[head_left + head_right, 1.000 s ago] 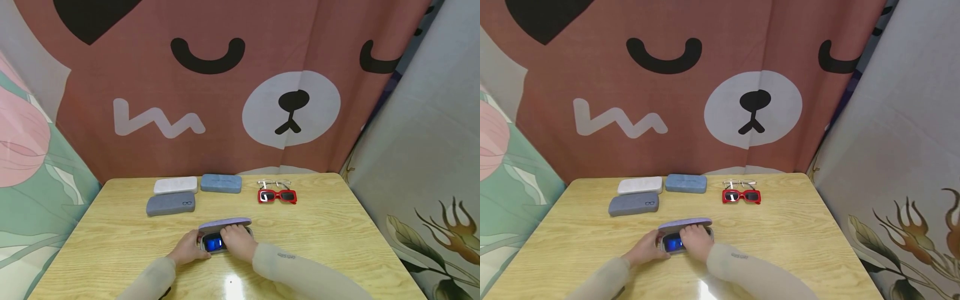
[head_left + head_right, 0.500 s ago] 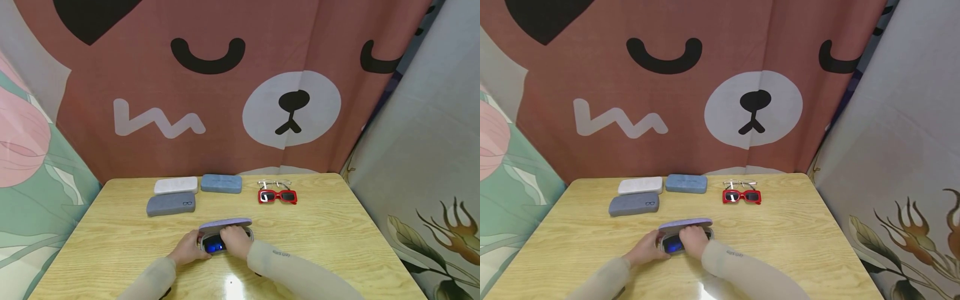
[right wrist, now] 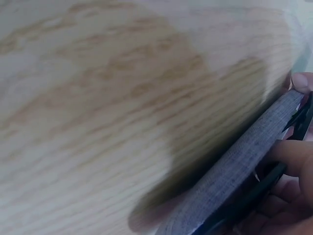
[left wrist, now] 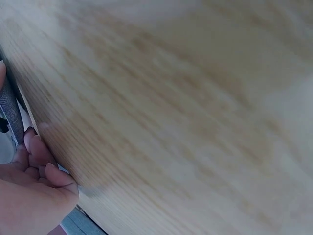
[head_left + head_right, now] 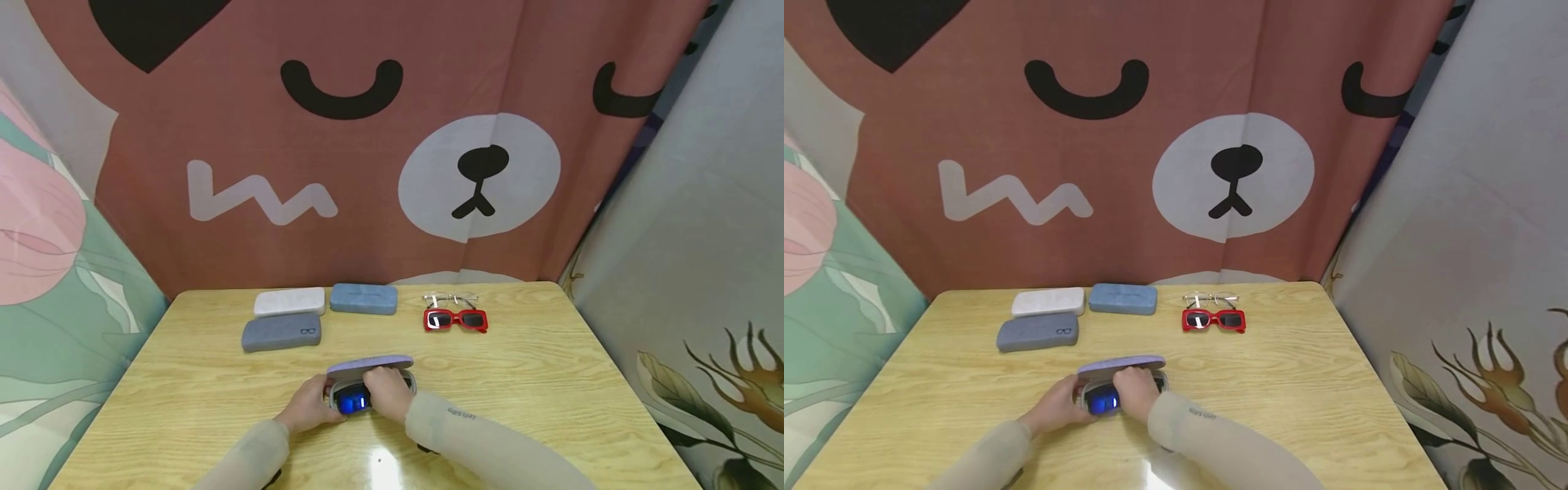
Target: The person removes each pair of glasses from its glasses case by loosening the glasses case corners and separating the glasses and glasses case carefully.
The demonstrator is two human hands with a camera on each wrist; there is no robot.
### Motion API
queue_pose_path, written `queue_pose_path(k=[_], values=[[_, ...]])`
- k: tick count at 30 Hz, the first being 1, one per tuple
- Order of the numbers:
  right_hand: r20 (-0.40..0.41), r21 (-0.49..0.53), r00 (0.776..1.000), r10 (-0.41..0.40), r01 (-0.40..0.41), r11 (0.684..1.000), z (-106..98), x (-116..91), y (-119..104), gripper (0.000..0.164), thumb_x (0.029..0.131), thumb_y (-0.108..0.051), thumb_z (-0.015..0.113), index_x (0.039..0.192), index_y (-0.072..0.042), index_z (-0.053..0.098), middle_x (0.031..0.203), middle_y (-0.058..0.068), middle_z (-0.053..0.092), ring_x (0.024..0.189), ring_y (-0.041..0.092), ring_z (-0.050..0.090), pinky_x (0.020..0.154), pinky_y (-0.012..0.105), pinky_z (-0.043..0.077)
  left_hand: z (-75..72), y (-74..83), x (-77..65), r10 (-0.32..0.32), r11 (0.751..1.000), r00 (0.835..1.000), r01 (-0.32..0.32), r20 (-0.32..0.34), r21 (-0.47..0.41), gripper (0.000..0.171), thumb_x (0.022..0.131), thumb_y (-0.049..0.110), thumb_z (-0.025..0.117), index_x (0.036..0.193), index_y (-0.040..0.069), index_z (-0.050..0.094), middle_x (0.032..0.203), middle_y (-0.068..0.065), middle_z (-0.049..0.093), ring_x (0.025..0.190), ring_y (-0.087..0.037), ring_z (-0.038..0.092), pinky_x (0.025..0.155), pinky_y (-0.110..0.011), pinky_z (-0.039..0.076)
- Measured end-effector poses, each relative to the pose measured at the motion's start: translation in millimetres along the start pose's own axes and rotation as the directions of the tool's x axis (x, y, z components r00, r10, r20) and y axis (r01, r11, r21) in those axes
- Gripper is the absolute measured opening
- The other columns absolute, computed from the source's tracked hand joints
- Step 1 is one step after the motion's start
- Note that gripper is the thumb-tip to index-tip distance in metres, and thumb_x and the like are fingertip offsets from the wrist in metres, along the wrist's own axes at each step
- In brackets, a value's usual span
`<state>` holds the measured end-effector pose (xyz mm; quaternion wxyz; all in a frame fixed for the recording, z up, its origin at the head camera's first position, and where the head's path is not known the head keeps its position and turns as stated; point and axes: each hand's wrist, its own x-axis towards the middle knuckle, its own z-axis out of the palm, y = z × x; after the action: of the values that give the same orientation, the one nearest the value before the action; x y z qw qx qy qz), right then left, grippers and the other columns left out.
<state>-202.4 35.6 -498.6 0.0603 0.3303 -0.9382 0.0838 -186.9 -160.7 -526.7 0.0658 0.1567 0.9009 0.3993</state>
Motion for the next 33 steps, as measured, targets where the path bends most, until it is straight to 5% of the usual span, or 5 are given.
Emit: queue_pose_path(k=[6, 20, 33], values=[[0.041, 0.052, 0.999, 0.009, -0.011, 0.999, -1.8, 0.3, 1.6, 0.015, 0.077, 0.008, 0.068, 0.074, -0.006, 0.067, 0.072, 0.004, 0.066, 0.066, 0.015, 0.064, 0.055, 0.028, 0.051, 0.1, -0.9, 1.6, 0.036, 0.999, 0.999, -0.036, -0.005, -0.001, 0.058, 0.061, 0.016, 0.09, 0.11, 0.002, 0.063, 0.088, 0.002, 0.059, 0.078, -0.013, 0.05, 0.069, -0.028, 0.044], [0.093, 0.018, 0.995, -0.024, 0.022, 1.0, -21.6, -8.1, 0.4, 0.012, 0.076, 0.007, 0.069, 0.082, -0.004, 0.071, 0.074, 0.003, 0.063, 0.071, 0.014, 0.063, 0.059, 0.027, 0.052, 0.4, -0.1, 1.1, 0.01, 1.0, 1.0, -0.01, 0.006, -0.027, 0.058, 0.063, 0.019, 0.09, 0.111, 0.002, 0.062, 0.089, 0.001, 0.059, 0.079, -0.015, 0.051, 0.07, -0.029, 0.045], [0.069, 0.014, 0.994, -0.08, 0.079, 0.997, -42.2, -30.6, 16.0, 0.016, 0.072, 0.012, 0.067, 0.079, -0.002, 0.071, 0.069, 0.0, 0.059, 0.063, 0.01, 0.055, 0.06, 0.027, 0.05, -0.8, 6.4, -1.7, -0.08, 0.997, 0.997, 0.08, 0.007, -0.019, 0.066, 0.063, 0.017, 0.091, 0.116, -0.006, 0.059, 0.096, -0.005, 0.058, 0.084, -0.018, 0.051, 0.072, -0.032, 0.046]])
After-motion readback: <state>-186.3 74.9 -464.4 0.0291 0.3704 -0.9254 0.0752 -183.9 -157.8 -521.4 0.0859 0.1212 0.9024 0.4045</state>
